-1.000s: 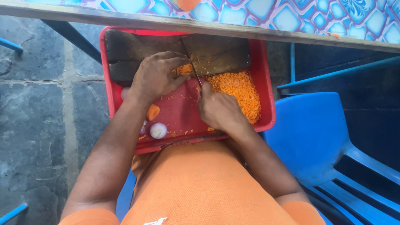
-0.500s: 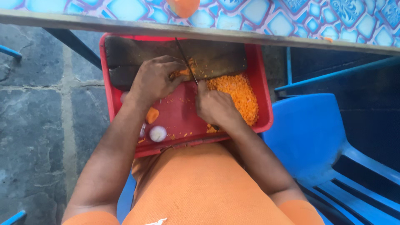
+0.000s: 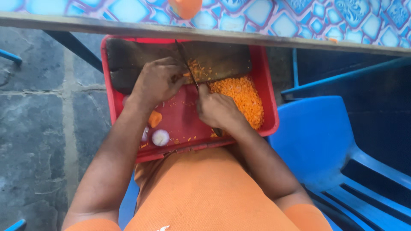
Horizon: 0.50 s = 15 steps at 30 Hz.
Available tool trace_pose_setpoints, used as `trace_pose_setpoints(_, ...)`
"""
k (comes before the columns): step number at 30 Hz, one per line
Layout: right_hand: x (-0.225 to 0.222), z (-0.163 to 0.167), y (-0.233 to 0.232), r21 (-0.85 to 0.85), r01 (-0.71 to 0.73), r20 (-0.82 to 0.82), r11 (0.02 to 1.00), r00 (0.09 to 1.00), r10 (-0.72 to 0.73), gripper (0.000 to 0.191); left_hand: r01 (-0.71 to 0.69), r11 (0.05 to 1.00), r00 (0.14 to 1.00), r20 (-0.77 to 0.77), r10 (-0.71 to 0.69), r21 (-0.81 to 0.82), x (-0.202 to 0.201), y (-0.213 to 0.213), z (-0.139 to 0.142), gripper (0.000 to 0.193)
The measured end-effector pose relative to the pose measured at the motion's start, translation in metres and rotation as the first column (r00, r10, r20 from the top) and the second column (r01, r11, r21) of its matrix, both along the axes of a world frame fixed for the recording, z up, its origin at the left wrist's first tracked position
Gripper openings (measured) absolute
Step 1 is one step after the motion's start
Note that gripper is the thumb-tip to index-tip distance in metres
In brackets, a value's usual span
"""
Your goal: The person sits with a red tray on their lap holding a wooden chopping board, shallots, and a pile of grated carrot. They slice carrot pieces into thin strips with a knife, then gather and mix the cut pieces into the grated pile in the tray by hand.
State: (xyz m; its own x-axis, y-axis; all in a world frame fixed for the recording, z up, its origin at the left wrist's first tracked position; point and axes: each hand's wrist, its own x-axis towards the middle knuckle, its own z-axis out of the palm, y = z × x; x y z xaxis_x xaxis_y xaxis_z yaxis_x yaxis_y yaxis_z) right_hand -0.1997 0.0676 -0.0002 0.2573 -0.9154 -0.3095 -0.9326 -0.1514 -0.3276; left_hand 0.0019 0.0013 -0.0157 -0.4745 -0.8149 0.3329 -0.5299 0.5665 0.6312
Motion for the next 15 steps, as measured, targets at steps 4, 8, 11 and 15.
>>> trace_pose_setpoints(4, -0.014, 0.014, -0.007, 0.040, -0.045, -0.018, 0.998, 0.999, 0.046, 0.034, 0.021, 0.998, 0.996, -0.083, -0.026, -0.052, 0.000, -0.001, 0.000, 0.016)
trace_pose_setpoints(8, -0.008, 0.019, 0.003, 0.118, 0.007, 0.012, 0.993, 1.000, -0.008, 0.035, 0.011, 0.999, 0.996, -0.090, -0.016, -0.049, 0.001, 0.000, -0.003, 0.019)
trace_pose_setpoints(11, 0.005, 0.012, 0.001, 0.048, 0.018, 0.024, 0.999, 1.000, -0.019, 0.038, -0.008, 0.999, 0.997, -0.074, 0.006, -0.031, 0.000, 0.000, -0.003, 0.021)
trace_pose_setpoints(15, 0.000, 0.012, -0.005, 0.061, 0.000, 0.043, 0.998, 0.999, -0.003, 0.035, -0.024, 1.000, 1.000, -0.006, 0.024, 0.017, -0.001, -0.001, -0.001, 0.023)
